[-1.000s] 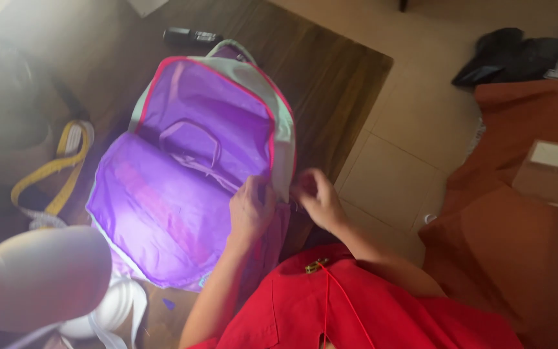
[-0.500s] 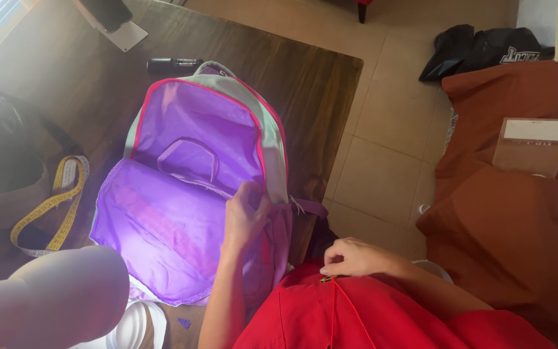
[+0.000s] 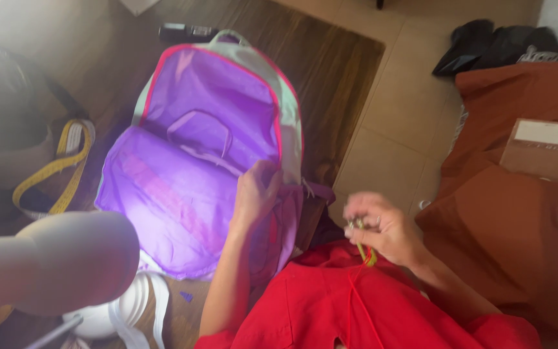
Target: The person trims excess threads and loose material from a zipper on a purple and green backpack using a small pair of shears, handling the fabric with their hands to access different parts of the zipper.
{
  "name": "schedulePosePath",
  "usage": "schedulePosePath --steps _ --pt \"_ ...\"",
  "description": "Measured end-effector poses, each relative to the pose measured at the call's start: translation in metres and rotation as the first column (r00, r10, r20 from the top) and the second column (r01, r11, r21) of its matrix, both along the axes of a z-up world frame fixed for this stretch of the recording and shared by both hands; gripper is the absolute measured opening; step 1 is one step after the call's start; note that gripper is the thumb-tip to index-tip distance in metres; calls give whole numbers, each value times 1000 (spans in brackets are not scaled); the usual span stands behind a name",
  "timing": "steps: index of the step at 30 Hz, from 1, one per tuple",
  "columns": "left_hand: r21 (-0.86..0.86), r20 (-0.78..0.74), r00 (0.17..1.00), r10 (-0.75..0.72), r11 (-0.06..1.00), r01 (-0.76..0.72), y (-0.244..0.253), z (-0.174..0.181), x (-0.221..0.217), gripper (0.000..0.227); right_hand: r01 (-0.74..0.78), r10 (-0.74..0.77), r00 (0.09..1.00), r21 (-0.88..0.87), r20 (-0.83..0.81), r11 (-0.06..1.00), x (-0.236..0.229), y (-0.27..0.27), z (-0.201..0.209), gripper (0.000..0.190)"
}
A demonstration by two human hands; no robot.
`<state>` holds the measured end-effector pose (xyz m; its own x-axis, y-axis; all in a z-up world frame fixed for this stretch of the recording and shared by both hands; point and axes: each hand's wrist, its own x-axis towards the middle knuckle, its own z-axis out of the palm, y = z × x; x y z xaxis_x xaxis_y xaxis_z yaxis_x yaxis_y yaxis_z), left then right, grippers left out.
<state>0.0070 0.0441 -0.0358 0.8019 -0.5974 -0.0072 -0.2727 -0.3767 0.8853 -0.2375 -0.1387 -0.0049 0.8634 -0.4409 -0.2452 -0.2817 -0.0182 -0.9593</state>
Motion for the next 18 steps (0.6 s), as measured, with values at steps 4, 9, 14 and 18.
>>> schedulePosePath --steps 4,9,14,18 --pt "-87 -22 999 -25 996 23 1 -17 6 22 -70 82 988 -99 128 993 37 40 25 97" --pt "-404 -202 963 -175 911 81 3 -40 11 16 101 -143 974 226 177 969 79 69 -33 39" --pt "-486 -296 931 -213 873 45 6 -36 10 12 -45 52 992 -67 113 997 113 100 9 29" --pt "-541 -365 901 -234 841 0 6 -33 9 11 54 -60 994 75 87 996 128 113 0 39"
